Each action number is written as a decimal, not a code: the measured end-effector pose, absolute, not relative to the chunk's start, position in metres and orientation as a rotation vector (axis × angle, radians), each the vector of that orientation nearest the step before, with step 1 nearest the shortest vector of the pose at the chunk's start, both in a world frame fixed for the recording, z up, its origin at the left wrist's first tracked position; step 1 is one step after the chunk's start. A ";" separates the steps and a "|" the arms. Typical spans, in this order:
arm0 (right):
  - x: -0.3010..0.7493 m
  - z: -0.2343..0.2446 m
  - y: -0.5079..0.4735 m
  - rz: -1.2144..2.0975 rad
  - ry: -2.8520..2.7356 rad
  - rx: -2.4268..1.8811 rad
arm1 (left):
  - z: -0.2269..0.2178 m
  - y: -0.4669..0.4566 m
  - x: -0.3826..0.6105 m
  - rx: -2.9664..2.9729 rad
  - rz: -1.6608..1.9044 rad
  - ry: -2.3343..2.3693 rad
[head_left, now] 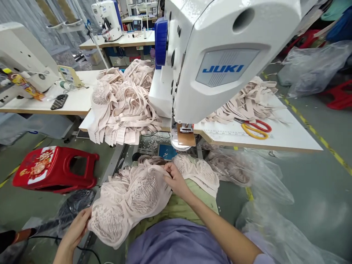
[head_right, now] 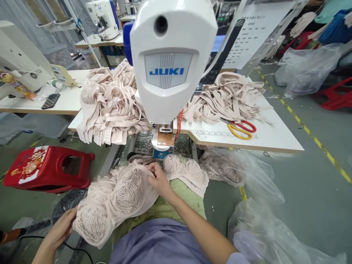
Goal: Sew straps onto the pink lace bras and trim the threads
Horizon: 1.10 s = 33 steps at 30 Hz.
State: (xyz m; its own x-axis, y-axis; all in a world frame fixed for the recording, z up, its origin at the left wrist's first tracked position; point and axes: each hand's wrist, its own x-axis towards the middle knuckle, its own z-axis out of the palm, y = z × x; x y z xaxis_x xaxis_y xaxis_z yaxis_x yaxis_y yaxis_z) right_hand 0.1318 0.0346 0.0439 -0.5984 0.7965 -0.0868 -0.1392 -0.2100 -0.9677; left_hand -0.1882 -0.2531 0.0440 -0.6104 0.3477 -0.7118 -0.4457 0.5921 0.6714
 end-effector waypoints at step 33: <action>0.196 0.056 0.102 1.025 -2.060 -1.037 | 0.086 -0.188 -0.160 0.399 1.447 2.263</action>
